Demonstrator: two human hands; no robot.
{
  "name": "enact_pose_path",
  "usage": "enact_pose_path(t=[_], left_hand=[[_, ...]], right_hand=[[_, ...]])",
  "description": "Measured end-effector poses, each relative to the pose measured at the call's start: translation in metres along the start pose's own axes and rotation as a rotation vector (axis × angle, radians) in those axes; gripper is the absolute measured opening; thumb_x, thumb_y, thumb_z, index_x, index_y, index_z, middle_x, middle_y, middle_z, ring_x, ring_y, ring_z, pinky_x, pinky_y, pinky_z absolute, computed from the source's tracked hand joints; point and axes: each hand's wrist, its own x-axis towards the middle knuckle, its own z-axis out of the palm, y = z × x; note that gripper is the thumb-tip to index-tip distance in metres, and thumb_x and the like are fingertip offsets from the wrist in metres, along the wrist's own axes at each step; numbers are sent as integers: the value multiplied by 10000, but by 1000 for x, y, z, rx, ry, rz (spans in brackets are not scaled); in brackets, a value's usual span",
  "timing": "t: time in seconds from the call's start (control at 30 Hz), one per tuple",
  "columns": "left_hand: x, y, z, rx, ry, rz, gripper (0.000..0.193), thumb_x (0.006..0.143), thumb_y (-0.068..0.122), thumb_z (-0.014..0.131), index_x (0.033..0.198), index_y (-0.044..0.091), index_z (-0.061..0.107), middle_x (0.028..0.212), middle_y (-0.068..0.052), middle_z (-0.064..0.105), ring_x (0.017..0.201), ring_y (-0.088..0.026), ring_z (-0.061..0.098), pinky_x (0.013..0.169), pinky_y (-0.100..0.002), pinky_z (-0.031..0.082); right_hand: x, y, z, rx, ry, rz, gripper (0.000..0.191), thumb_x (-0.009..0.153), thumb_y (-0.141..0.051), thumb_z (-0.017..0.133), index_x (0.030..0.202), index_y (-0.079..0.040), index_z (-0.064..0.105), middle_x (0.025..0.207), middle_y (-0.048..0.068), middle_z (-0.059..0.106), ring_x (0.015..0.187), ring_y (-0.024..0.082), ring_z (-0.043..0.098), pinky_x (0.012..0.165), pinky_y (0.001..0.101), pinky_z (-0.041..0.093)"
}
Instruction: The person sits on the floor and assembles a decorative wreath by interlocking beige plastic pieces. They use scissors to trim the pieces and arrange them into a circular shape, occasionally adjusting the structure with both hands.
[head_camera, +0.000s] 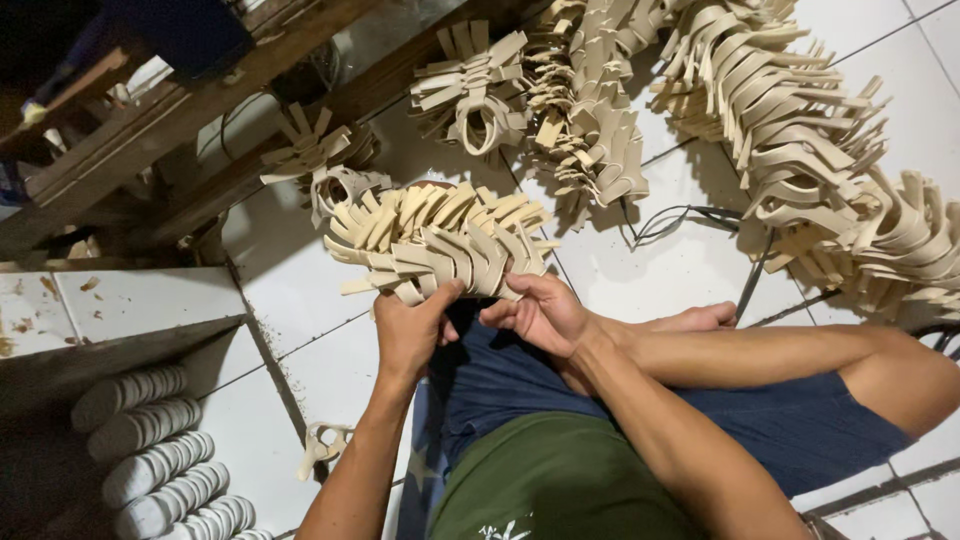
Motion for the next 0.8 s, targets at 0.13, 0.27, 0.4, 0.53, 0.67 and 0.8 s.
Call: enact_pose_path(t=[0.13,0.27,0.4,0.53,0.67,0.8], left_hand=[[0,4,-1,-9,5,16,206,838,109,793,860,-78,709,605,-74,660,374,-136,557,345,-271,410],[-2,6,-5,-113,-50,-16,193,852,102,766,915,-71,707,678,-76,695,421,-136,597,378,-257,444],[-3,8,-12,-252,-154,-37,215,841,111,683,987,-47,677,767,-83,728,478,-171,683,405,-273,535],[-2,3,-12,-21,-91,-26,255,880,96,740,1015,-116,698,771,-154,715,501,-204,659,416,-293,515],[-1,-2,-24,-28,-208,-12,301,932,96,681,1100,-154,680,878,-211,726,627,-242,729,500,-307,595],[3,-3,-45,-419,-462,-142,412,940,155,535,1251,-111,586,1070,-201,719,866,-286,809,604,-343,669]], right_hand=[[3,7,17,-192,120,-168,318,1039,-122,613,1302,54,580,1072,155,724,793,233,755,679,296,581],[7,9,37,-338,255,-255,297,954,-69,705,1206,76,645,1014,123,736,619,141,655,557,256,546],[6,6,60,-323,301,-245,269,913,-87,703,1137,58,675,940,99,741,577,123,635,521,242,529],[9,12,81,-432,354,-322,288,884,-57,741,1133,69,672,874,82,716,523,92,566,483,233,479],[13,13,87,-481,452,-341,322,836,-58,750,1123,64,672,808,63,709,429,67,466,418,240,403],[15,10,84,-452,475,-317,307,833,-58,765,1103,52,669,750,41,666,397,60,421,416,252,400]])
